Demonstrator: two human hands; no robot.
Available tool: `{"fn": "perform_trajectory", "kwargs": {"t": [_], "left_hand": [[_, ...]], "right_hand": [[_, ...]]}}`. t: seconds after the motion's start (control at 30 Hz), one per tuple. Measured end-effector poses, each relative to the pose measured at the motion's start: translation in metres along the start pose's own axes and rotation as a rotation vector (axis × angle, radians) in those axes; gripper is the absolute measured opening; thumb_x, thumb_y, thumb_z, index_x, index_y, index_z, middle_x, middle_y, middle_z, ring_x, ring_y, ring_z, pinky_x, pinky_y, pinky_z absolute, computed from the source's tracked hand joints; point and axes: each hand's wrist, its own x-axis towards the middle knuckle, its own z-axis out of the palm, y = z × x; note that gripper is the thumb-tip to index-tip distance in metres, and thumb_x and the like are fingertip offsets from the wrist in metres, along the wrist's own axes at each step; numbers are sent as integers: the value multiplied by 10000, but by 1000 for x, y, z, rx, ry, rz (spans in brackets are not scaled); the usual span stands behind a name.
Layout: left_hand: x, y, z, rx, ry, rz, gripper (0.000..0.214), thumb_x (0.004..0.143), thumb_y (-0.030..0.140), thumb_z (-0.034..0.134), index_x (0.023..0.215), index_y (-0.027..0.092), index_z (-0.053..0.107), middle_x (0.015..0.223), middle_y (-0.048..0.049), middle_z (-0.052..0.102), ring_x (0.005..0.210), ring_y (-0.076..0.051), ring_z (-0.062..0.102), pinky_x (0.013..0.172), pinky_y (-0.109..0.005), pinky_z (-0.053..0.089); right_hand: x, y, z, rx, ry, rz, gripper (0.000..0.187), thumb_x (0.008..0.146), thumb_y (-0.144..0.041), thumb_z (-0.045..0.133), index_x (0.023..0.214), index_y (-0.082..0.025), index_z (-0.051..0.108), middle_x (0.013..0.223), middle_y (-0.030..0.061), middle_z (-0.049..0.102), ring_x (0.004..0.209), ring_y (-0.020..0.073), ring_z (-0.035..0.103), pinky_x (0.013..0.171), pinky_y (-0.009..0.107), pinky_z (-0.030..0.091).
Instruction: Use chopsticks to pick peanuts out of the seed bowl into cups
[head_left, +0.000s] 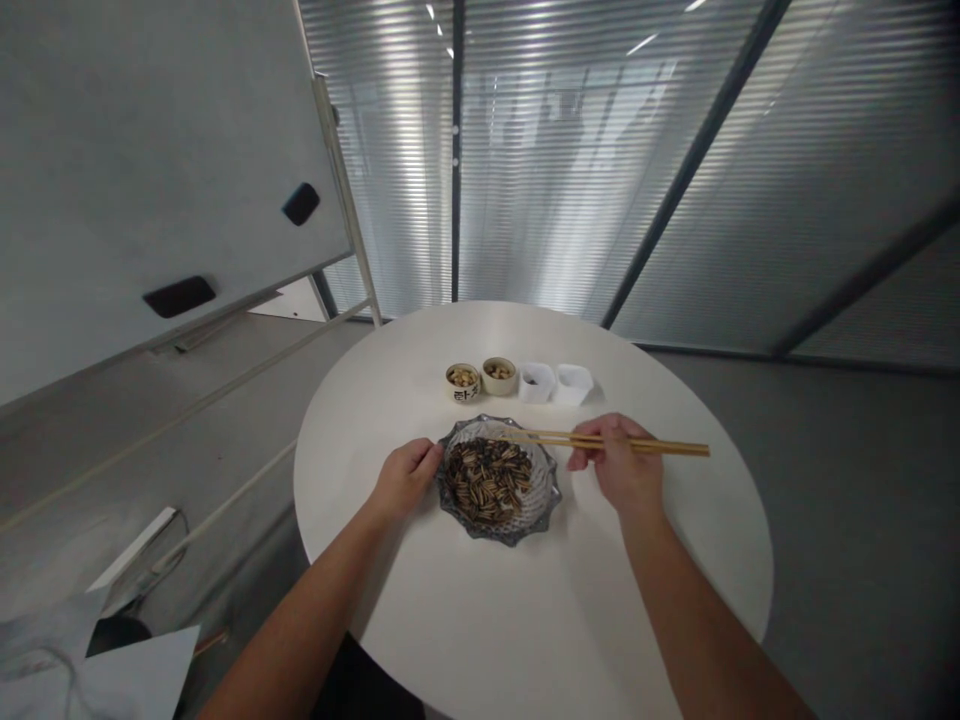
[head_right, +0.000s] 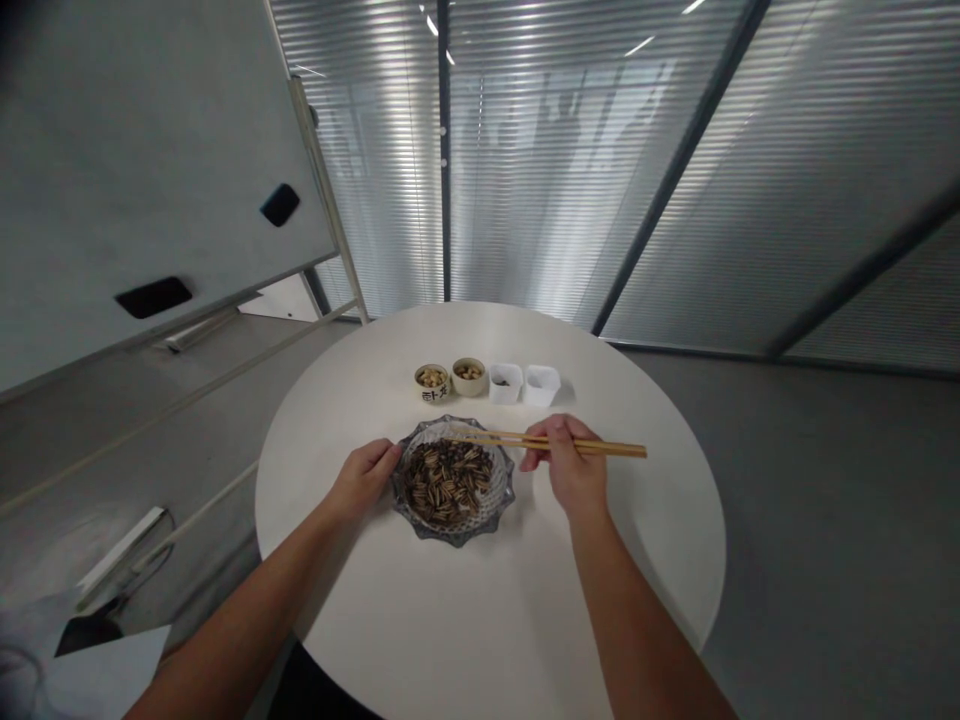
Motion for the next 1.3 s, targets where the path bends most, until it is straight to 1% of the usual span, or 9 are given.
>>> {"fn": "perform_trajectory", "kwargs": {"t": [0.07,0.13,0.2,0.3,0.43,0.57,0.8,1.07,1.3], "left_hand": [[0,0,0,5,4,1,461,974,536,439,661,201,492,648,23,463,643,-135,423,589,-254,318],[0,0,-1,13,8,9,461,976,536,436,664,201,498,651,21,473,652,-139,434,598,-256,325],[0,0,-1,18,9,21,459,978,529,436,664,200,502,651,18,476,658,-140,441,601,-257,329],[0,0,-1,17,7,24,454,979,520,439,666,198,503,655,16,477,652,-138,438,596,-258,326],[0,1,-1,8,5,13,457,982,524,439,669,197,501,661,16,483,648,-135,435,590,-258,324],[-1,2,-2,17,6,17,449,985,515,438,679,196,519,663,12,499,660,-140,451,600,-262,329],[0,1,-1,31,3,7,453,980,513,442,662,197,505,660,13,495,655,-139,448,604,-259,328],[1,1,-1,16,-6,5,438,981,514,444,692,198,539,671,10,508,667,-142,460,604,-256,333],[0,1,0,14,18,16,446,974,517,445,669,200,516,660,10,491,668,-144,448,604,-258,330]], "right_hand": [[-10,0,4,-86,-112,23,436,914,-569,660,728,-176,692,506,13,644,380,146,593,383,256,498],[-15,0,8,-169,-187,32,458,936,-584,620,736,-179,696,484,16,638,386,148,595,394,247,484],[-17,-1,11,-234,-236,36,468,951,-590,592,747,-183,696,481,16,640,391,148,596,401,242,477],[-18,-1,13,-286,-257,30,467,964,-590,570,764,-187,699,484,12,645,400,150,600,416,242,482],[-19,1,16,-281,-237,33,462,956,-594,579,762,-192,694,472,2,633,391,148,589,410,239,470],[-21,5,20,-247,-219,76,449,943,-586,605,744,-194,693,486,2,641,381,144,583,400,241,464],[-20,7,31,-184,-48,204,521,859,-695,639,694,-201,658,446,-10,612,335,171,581,339,265,450],[-24,13,33,-280,-28,109,503,945,-634,570,704,-203,665,449,-5,628,379,164,598,421,272,490],[-20,11,34,-193,71,129,519,943,-627,574,682,-187,659,414,-2,596,350,161,586,374,255,467]]}}
